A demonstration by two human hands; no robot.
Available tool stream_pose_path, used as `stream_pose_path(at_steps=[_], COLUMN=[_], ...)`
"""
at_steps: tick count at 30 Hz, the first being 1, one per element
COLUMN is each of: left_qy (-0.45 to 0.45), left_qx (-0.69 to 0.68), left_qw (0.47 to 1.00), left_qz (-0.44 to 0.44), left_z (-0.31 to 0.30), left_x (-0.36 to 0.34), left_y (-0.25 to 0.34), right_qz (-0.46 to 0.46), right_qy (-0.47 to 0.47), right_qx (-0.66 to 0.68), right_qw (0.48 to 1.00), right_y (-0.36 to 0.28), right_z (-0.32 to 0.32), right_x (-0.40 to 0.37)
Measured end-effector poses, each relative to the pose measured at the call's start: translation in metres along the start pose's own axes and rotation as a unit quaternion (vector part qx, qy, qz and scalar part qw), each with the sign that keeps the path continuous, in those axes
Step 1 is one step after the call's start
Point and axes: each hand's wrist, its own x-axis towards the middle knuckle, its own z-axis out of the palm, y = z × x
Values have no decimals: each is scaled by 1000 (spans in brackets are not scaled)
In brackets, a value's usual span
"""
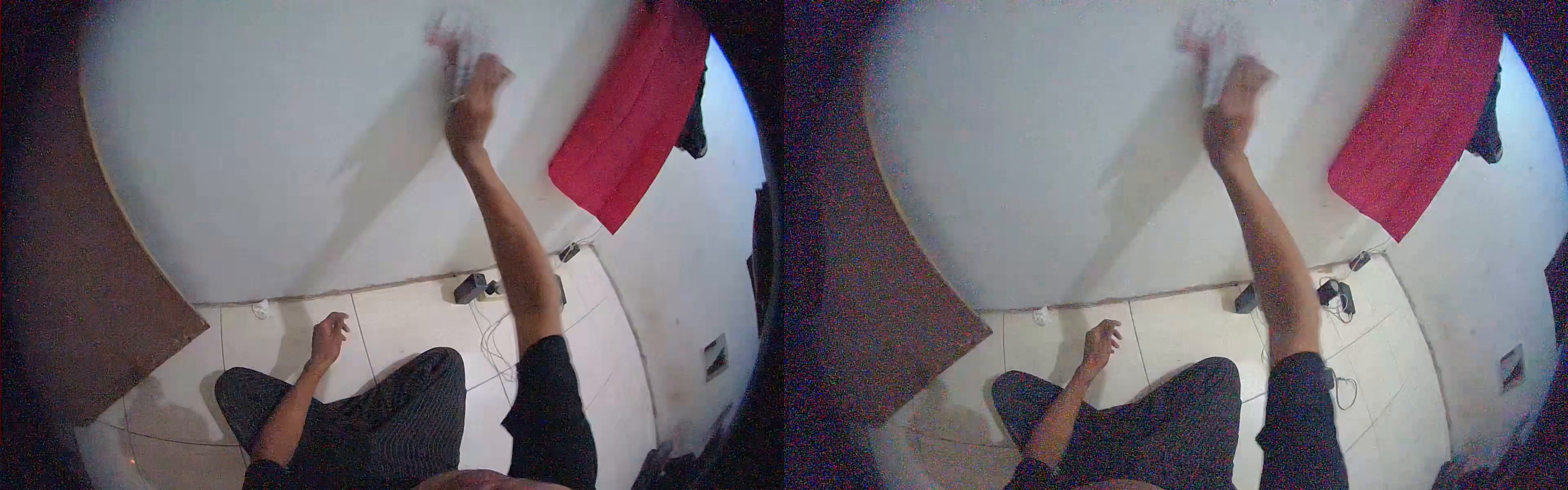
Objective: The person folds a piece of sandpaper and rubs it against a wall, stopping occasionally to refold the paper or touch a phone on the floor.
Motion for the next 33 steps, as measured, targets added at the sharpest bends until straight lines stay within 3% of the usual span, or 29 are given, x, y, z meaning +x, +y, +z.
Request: stream_pose_path(at_steps=[1, 2, 4, 5, 6, 7, 8, 10, 11, 12, 14, 15, 16, 18, 22, 23, 26, 27, 28, 30, 31, 32, 33], left_qy=[-9, -11, -19, -22, -20, -16, -16, -6, -18, -18, -38, -40, -46, -45, -55, -53, -63, -65, -67, -44, -44, -48, -53], left_qx=[28, 31, 94, 94, 131, 169, 174, 221, 283, 286, 289, 291, 312, 330, 324, 316, 338, 340, 347, 338, 341, 341, 337], left_qw=[1000, 999, 995, 995, 991, 984, 984, 971, 958, 957, 955, 954, 947, 942, 940, 941, 937, 936, 934, 934, 933, 935, 938], left_qz=[-1, 3, -9, -12, 17, 47, 48, 95, 39, 36, 55, 55, 53, 51, 94, 108, 62, 63, 63, 106, 104, 85, 68], left_z=[-2, -4, -2, -2, -1, 0, 0, 0, 0, -3, 0, 3, 2, 1, 2, 1, -2, -2, -4, -6, -8, -9, -6], left_x=[0, 2, -4, -4, 0, 2, 1, -1, -8, -9, -11, -14, -13, -14, -9, -9, -16, -19, -18, -14, -15, -15, -16], left_y=[0, 8, 25, 19, 8, -2, -7, -15, 10, 15, 19, 20, 24, 21, 3, 6, 20, 27, 23, 12, 10, 15, 19], right_qz=[-142, -280, -308, -73, 165, 70, 74, -156, -271, -85, 162, 76, 82, -116, -41, -18, 10, -115, -260, -245, -83, 81, 180], right_qy=[-129, -253, -273, -146, -6, 21, 24, -146, -228, -164, -60, -50, -43, -129, -56, -73, -21, -150, -188, -237, -127, -13, 53], right_qx=[59, 117, 126, 127, 118, 4, 3, 102, 151, 120, 110, 99, 94, 56, 92, 74, 116, 133, 211, 187, 154, 114, 32], right_qw=[980, 919, 902, 978, 979, 997, 997, 971, 923, 975, 979, 991, 991, 983, 993, 994, 993, 973, 924, 921, 976, 990, 982], right_y=[5, 9, 9, 15, 14, 10, 11, 16, 14, 6, 6, 3, 10, 1, -16, -14, -37, -37, -39, -27, -24, -25, -33], right_z=[-12, -24, -24, -12, -5, -3, -8, -17, -20, -25, -17, -8, -10, -28, -22, -23, 2, 1, 3, 0, 3, 5, 2], right_x=[-5, -8, 10, 11, 13, 6, 5, 9, 12, 20, 28, 20, 17, 24, 33, 32, 22, 12, 2, 15, 17, 20, 21])
